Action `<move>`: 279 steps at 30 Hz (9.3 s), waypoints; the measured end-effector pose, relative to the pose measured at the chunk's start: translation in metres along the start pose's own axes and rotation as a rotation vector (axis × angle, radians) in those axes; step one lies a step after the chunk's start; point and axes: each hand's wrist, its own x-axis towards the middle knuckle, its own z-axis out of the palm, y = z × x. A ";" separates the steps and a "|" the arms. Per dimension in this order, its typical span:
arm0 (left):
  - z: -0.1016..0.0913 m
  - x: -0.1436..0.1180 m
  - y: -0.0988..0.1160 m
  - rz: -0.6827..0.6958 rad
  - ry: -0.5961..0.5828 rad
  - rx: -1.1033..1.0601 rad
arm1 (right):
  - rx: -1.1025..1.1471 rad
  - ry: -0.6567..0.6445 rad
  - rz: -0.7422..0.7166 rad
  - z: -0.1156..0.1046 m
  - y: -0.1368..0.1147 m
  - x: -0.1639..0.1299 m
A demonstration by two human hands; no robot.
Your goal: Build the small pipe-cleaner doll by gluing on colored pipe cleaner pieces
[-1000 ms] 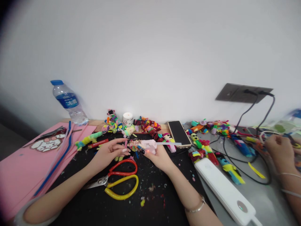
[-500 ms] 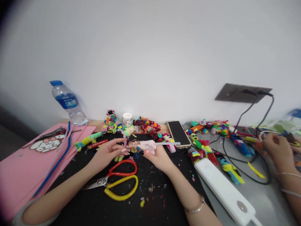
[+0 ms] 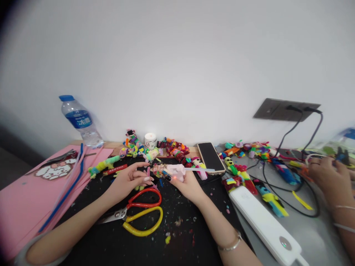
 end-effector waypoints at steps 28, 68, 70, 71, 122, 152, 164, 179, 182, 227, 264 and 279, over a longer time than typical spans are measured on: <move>-0.001 0.002 -0.002 -0.005 0.021 -0.039 | -0.019 -0.059 0.010 -0.002 0.001 0.000; -0.004 0.005 0.008 0.077 0.327 -0.049 | -0.966 0.143 -0.018 -0.002 -0.001 -0.004; -0.003 0.005 0.009 0.058 0.322 -0.048 | -0.954 0.158 0.001 -0.003 0.001 -0.003; -0.003 0.004 0.010 0.051 0.320 -0.045 | -0.950 0.162 0.007 -0.004 0.001 -0.003; 0.012 -0.003 0.005 -0.115 -0.039 -0.121 | 0.581 -0.116 0.167 0.019 -0.006 -0.004; 0.012 -0.002 0.004 -0.156 0.002 -0.026 | 0.270 0.115 0.024 0.023 -0.005 -0.003; 0.011 -0.002 0.002 -0.112 -0.011 0.010 | 0.266 0.108 0.020 0.027 -0.004 -0.003; 0.011 -0.003 0.007 -0.085 -0.086 0.155 | 0.111 0.130 -0.014 0.028 -0.003 -0.005; 0.012 -0.004 0.008 -0.078 -0.094 0.178 | 0.048 0.137 -0.031 0.028 -0.004 -0.005; 0.006 -0.005 0.005 -0.053 -0.210 0.147 | 0.008 0.151 -0.060 0.029 -0.010 -0.008; 0.006 -0.009 0.007 0.261 -0.082 0.532 | -0.187 -0.010 -0.278 0.025 -0.012 -0.008; 0.003 -0.008 0.003 0.415 -0.107 0.753 | -0.156 -0.035 -0.206 0.026 -0.011 -0.008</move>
